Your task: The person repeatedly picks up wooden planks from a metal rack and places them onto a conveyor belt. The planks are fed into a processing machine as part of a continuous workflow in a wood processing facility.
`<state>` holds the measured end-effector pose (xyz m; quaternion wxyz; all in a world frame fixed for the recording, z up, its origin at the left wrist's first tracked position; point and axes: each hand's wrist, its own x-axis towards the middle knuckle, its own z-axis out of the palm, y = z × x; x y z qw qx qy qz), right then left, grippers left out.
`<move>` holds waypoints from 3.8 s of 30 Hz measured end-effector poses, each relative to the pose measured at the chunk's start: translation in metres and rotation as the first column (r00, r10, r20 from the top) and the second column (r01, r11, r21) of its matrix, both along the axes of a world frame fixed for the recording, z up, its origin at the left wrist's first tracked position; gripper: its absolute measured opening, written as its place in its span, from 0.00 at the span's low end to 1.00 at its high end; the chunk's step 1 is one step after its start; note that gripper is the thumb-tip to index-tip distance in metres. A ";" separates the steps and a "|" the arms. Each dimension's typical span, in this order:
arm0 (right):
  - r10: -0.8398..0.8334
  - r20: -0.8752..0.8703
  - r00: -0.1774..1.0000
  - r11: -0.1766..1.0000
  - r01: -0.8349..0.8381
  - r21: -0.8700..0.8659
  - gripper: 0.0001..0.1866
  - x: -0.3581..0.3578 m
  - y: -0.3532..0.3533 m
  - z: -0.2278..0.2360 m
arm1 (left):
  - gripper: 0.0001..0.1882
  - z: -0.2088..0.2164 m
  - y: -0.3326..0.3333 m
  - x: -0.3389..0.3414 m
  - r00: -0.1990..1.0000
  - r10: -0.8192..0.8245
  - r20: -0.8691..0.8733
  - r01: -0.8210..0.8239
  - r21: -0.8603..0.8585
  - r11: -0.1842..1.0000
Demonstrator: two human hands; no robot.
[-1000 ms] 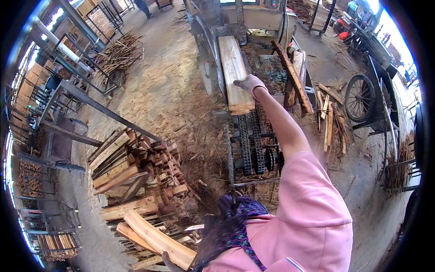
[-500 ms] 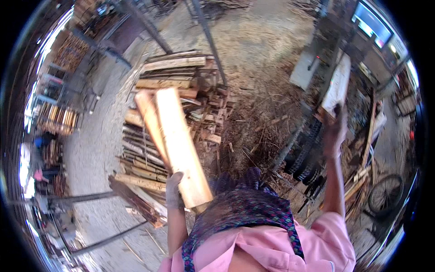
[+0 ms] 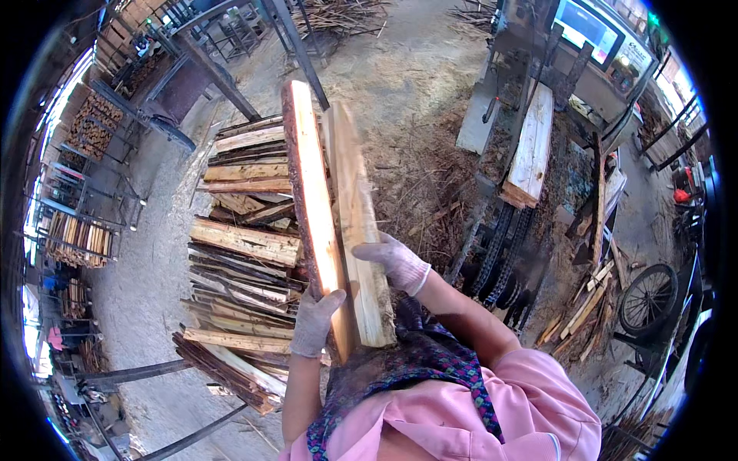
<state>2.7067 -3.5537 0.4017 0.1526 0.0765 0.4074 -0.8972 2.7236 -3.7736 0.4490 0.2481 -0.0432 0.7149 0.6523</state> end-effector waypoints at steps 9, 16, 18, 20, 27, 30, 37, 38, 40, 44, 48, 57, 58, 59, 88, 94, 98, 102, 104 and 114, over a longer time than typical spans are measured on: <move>-0.125 0.135 0.983 0.983 0.141 -0.116 0.24 0.000 0.027 -0.024 | 0.24 -0.015 -0.056 -0.015 0.988 0.146 0.041 -0.149 0.101 0.984; -0.046 0.070 0.997 0.991 0.037 0.130 0.28 -0.029 0.040 -0.023 | 0.26 0.011 -0.053 -0.030 0.998 0.056 -0.040 -0.052 0.100 0.994; -0.062 0.056 0.997 0.997 0.060 0.043 0.30 -0.021 0.021 -0.005 | 0.28 0.019 -0.028 -0.033 0.996 0.060 -0.061 -0.051 0.147 0.988; -0.189 -0.034 0.981 0.976 0.192 0.102 0.33 -0.019 -0.005 0.001 | 0.33 0.014 0.005 -0.037 0.990 0.054 -0.129 -0.024 0.226 0.974; -0.265 -0.045 0.963 0.960 0.268 0.081 0.33 -0.006 0.017 -0.024 | 0.44 0.022 0.048 -0.036 0.624 -0.526 -0.578 -0.125 -0.738 0.663; -0.295 -0.058 0.954 0.955 0.295 -0.008 0.35 0.012 0.026 -0.016 | 0.43 0.003 0.062 -0.030 0.763 -0.351 -0.542 0.163 -0.365 0.917; -0.709 -0.034 0.704 0.613 0.639 0.464 0.29 0.071 0.054 0.042 | 0.46 0.020 0.115 -0.022 0.639 -0.567 -0.520 0.486 -0.298 0.821; -0.774 -0.068 0.629 0.555 0.726 0.407 0.28 0.085 0.053 0.052 | 0.46 0.022 0.121 -0.015 0.664 -0.568 -0.487 0.474 -0.314 0.823; -0.813 -0.112 0.571 0.463 0.752 0.469 0.28 0.103 0.064 0.057 | 0.45 0.019 0.127 -0.014 0.457 -0.659 -0.597 0.500 -0.440 0.746; -0.895 -0.225 0.385 0.273 0.872 0.406 0.28 0.121 0.141 0.048 | 0.45 0.010 0.113 -0.013 0.411 -0.612 -0.675 0.486 -0.406 0.774; -0.892 -0.200 0.405 0.240 0.800 0.550 0.26 0.129 0.256 0.034 | 0.35 -0.021 0.050 0.003 0.944 -0.311 -0.108 0.313 0.004 0.950; -0.769 -0.140 0.624 0.291 0.536 0.793 0.32 0.036 0.431 -0.019 | 0.17 -0.131 -0.120 0.070 0.985 -0.041 0.169 0.074 -0.193 0.978; -0.809 -0.132 0.573 0.162 0.432 0.887 0.36 0.015 0.460 -0.033 | 0.16 -0.160 -0.149 0.078 0.988 -0.131 0.082 0.145 -0.196 0.970; -0.751 -0.180 0.635 -0.227 0.007 0.974 0.37 0.011 0.497 -0.044 | 0.15 -0.182 -0.169 0.083 0.975 -0.221 0.015 0.217 -0.250 0.943; -0.128 -0.802 0.583 -0.427 0.698 0.575 0.35 0.068 0.232 -0.027 | 0.38 -0.173 -0.142 0.059 0.978 0.082 0.190 0.023 -0.494 0.869; -0.075 -0.277 0.958 0.485 0.278 0.829 0.39 0.029 0.043 -0.087 | 0.34 -0.254 -0.222 0.132 0.881 0.292 0.372 -0.127 -0.409 0.904; 0.427 -0.088 0.900 0.104 0.048 0.993 0.42 0.010 -0.053 -0.101 | 0.38 -0.302 -0.257 0.152 0.778 0.548 0.306 -0.388 -0.453 0.803; 0.567 0.110 0.816 0.008 -0.139 0.990 0.42 0.002 -0.103 -0.130 | 0.48 -0.278 -0.299 0.128 0.687 0.627 0.367 -0.527 -0.341 0.778; 0.630 0.207 0.749 0.030 -0.290 0.957 0.42 0.002 -0.129 -0.153 | 0.49 -0.336 -0.327 0.169 0.512 0.859 -0.014 -0.680 -0.617 0.396; 0.629 0.502 0.594 -0.263 -0.445 0.856 0.43 -0.008 -0.226 -0.150 | 0.65 -0.260 -0.500 0.080 0.449 0.893 0.038 -0.328 -0.923 0.204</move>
